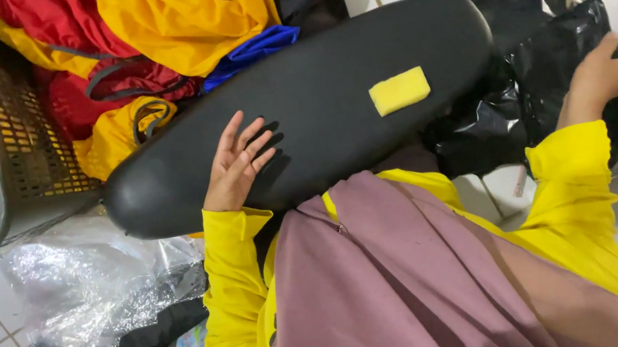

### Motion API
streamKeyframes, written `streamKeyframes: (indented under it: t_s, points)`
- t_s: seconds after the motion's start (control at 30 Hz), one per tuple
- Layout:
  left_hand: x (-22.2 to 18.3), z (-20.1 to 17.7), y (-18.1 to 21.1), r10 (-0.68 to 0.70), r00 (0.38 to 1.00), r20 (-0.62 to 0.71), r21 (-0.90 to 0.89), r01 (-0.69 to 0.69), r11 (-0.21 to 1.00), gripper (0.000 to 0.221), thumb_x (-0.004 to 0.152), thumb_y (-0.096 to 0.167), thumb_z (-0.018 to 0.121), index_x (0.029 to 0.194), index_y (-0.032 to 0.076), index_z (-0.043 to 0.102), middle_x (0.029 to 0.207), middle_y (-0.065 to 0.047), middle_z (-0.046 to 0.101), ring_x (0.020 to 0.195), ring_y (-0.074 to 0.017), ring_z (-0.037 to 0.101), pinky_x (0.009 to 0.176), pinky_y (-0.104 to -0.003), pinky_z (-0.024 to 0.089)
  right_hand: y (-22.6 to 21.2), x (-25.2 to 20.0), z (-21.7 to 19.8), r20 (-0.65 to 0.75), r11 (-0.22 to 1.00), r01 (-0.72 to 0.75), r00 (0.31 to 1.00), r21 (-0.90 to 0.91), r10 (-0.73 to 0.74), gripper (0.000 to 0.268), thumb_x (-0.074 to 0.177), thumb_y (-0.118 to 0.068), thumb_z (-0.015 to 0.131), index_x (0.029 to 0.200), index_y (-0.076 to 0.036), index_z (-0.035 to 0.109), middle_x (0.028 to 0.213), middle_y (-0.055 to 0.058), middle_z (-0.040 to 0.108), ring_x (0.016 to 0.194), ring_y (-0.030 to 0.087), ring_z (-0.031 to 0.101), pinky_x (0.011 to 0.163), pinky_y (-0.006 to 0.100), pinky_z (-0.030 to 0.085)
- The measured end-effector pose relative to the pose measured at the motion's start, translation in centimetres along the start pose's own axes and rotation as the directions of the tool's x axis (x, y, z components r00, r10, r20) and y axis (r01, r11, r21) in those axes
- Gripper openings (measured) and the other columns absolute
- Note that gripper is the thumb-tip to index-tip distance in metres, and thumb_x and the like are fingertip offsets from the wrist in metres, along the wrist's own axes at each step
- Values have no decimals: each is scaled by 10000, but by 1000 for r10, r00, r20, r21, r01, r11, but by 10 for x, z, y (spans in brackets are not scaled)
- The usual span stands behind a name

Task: Folding fabric covers, inserting them into plastic bags, and trimming excess straps with scissors.

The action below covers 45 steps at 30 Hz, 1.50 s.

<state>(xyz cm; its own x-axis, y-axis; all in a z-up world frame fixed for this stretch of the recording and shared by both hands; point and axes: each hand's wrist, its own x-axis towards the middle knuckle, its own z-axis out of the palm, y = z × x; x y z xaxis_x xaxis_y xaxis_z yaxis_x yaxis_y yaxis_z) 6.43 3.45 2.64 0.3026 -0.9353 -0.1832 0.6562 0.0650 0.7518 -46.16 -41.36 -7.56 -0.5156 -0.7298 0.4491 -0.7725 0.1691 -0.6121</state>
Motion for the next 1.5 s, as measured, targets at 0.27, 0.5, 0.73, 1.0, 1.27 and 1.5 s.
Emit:
streamKeyframes:
  t_s: [0.27,0.5,0.73,1.0,1.27,1.5]
  points:
    - [18,27,34,-11,998,-66,419,38,907,595,1008,225,633,1552,178,395,1528,-162,528,1297,-271,630,1036,-369,559,-365,-165,-71,316,426,188,428,885,-847,413,1051,-43,615,1433,-147,496,1440,93,498,1266,310,545,927,439,537]
    - [144,-15,74,595,773,-220,575,-390,719,277,1028,224,646,1292,139,645,1244,-52,695,1095,-139,697,865,-268,572,-455,-363,81,401,279,419,-238,864,-884,612,897,-368,776,1403,-88,573,1420,185,566,1335,369,494,1113,486,370]
    - [206,-105,3,586,339,-736,550,-203,810,368,945,408,773,1145,105,709,1056,-105,700,1001,-240,692,858,-352,603,-441,-407,52,535,468,395,-73,791,-842,133,979,-235,724,1003,-152,622,1209,29,668,1363,309,506,1156,739,141]
    - [215,-104,-18,348,493,-797,396,-8,918,667,772,474,926,1231,65,668,1055,-114,676,962,-227,688,734,-357,638,-445,-376,21,307,186,319,-387,929,-870,30,943,-143,703,919,-127,698,1071,86,750,1089,343,692,1070,569,420]
    - [185,-32,31,478,840,-257,31,-488,873,193,956,168,767,1139,123,722,996,-8,738,889,-115,729,725,-300,643,-486,-308,-59,246,242,106,-27,965,-969,565,998,-364,793,1416,-55,570,1516,166,422,1229,366,578,976,447,540]
    - [142,-16,64,697,711,-95,238,-664,709,269,868,106,851,1053,76,659,820,-10,660,663,-22,638,519,-143,508,-473,-293,-101,-8,-11,37,-80,999,-997,203,965,-178,836,1011,-18,720,905,113,680,847,350,664,809,400,546]
